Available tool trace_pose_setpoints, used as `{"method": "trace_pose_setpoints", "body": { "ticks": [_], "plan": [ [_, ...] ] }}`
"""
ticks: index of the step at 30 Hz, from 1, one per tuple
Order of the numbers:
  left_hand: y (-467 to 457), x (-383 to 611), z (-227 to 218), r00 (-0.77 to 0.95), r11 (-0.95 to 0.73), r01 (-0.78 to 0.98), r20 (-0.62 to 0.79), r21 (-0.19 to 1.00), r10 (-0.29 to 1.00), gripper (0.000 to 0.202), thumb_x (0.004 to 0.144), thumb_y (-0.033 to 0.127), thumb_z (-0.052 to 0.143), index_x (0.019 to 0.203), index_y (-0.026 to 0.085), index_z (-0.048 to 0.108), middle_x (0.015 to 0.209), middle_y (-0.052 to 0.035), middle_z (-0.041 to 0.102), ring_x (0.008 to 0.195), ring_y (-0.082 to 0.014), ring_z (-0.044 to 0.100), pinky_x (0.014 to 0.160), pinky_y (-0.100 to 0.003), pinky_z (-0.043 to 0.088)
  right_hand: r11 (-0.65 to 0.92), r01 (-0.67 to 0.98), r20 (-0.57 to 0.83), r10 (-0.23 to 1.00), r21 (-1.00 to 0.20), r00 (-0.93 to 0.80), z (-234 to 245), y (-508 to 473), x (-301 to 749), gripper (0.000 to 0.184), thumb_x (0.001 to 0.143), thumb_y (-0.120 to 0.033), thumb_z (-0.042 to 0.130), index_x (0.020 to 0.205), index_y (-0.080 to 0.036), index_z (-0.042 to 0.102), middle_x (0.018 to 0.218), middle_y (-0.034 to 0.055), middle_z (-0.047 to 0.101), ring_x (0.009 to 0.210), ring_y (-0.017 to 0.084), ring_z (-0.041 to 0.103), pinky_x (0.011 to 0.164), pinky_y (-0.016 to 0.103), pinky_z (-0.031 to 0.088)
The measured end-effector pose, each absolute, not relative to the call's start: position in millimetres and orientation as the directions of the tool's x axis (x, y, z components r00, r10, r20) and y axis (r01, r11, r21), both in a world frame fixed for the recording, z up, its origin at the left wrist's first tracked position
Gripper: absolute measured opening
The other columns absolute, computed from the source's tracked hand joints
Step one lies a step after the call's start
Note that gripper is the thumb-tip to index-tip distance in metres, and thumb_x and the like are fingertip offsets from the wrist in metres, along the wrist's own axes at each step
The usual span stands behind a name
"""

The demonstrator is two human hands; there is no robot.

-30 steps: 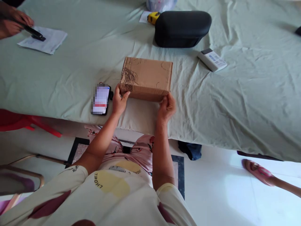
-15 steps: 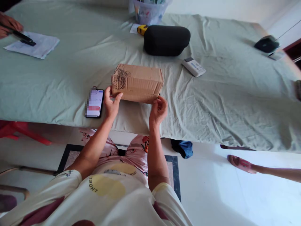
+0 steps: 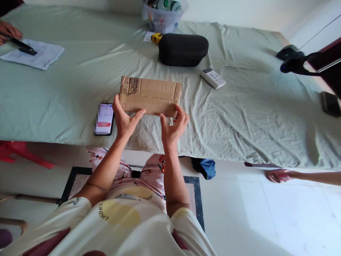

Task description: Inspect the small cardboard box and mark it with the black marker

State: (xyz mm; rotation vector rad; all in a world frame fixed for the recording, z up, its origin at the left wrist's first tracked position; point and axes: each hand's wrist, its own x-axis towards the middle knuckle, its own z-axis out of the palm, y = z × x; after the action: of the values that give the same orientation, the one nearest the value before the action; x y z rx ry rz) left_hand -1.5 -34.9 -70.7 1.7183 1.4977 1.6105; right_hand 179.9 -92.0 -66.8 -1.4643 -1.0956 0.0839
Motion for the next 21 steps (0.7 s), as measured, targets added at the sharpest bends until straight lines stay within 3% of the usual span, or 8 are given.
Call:
{"method": "trace_pose_setpoints", "body": {
  "ticks": [4,7,12,15,18,21],
  "plan": [
    [-36,6,-67,-0.216,-0.389,0.452,0.521,0.803,0.826,0.127,0.069,0.065,0.096,0.166,0.026,0.025,0.171,-0.0223,0.036,0.164,-0.0416,0.033,0.137,-0.054,0.028,0.161,0.616,0.559,0.634,-0.771,0.534,-58,-87,169,0.077,0.081,-0.066,0.085,0.142,-0.029,0.057,0.138,0.0129,0.058,0.135,0.035,0.055,0.116,0.063,0.049],
    [-37,7,-64,-0.222,-0.367,0.454,0.502,0.812,0.836,0.130,0.067,0.067,0.097,0.165,0.023,0.024,0.172,-0.0237,0.034,0.165,-0.0420,0.031,0.137,-0.054,0.027,0.147,0.631,0.565,0.627,-0.761,0.536,-55,-84,164,0.077,0.082,-0.068,0.083,0.143,-0.029,0.056,0.139,0.0142,0.058,0.138,0.037,0.052,0.121,0.067,0.044],
    [-34,4,-63,-0.214,-0.352,0.471,0.492,0.809,0.844,0.127,0.068,0.072,0.092,0.163,0.017,0.028,0.170,-0.0271,0.036,0.163,-0.0422,0.033,0.136,-0.053,0.029,0.170,0.541,0.518,0.612,-0.824,0.597,-64,-78,172,0.077,0.084,-0.065,0.082,0.147,-0.028,0.056,0.132,0.0129,0.063,0.124,0.031,0.061,0.105,0.053,0.057],
    [-31,-1,-64,-0.203,-0.368,0.483,0.510,0.795,0.836,0.120,0.074,0.076,0.086,0.163,0.017,0.031,0.169,-0.0268,0.038,0.161,-0.0410,0.037,0.136,-0.052,0.030,0.200,0.455,0.474,0.606,-0.868,0.638,-74,-75,180,0.064,0.091,-0.063,0.073,0.143,-0.027,0.061,0.126,0.0107,0.067,0.112,0.025,0.067,0.091,0.042,0.060],
    [-26,-6,-67,-0.178,-0.410,0.487,0.548,0.771,0.818,0.108,0.084,0.077,0.077,0.163,0.018,0.034,0.168,-0.0249,0.042,0.161,-0.0384,0.040,0.134,-0.050,0.034,0.245,0.422,0.476,0.621,-0.873,0.623,-80,-73,186,0.049,0.101,-0.059,0.058,0.136,-0.028,0.068,0.123,0.0090,0.071,0.109,0.022,0.069,0.094,0.040,0.060],
    [-21,-11,-73,-0.159,-0.448,0.471,0.573,0.760,0.804,0.090,0.094,0.074,0.066,0.163,0.023,0.035,0.168,-0.0203,0.044,0.160,-0.0333,0.043,0.129,-0.046,0.041,0.298,0.403,0.497,0.618,-0.865,0.609,-82,-70,189,0.048,0.104,-0.057,0.051,0.137,-0.028,0.070,0.126,0.0095,0.073,0.119,0.024,0.070,0.103,0.046,0.059]
  ]
}}
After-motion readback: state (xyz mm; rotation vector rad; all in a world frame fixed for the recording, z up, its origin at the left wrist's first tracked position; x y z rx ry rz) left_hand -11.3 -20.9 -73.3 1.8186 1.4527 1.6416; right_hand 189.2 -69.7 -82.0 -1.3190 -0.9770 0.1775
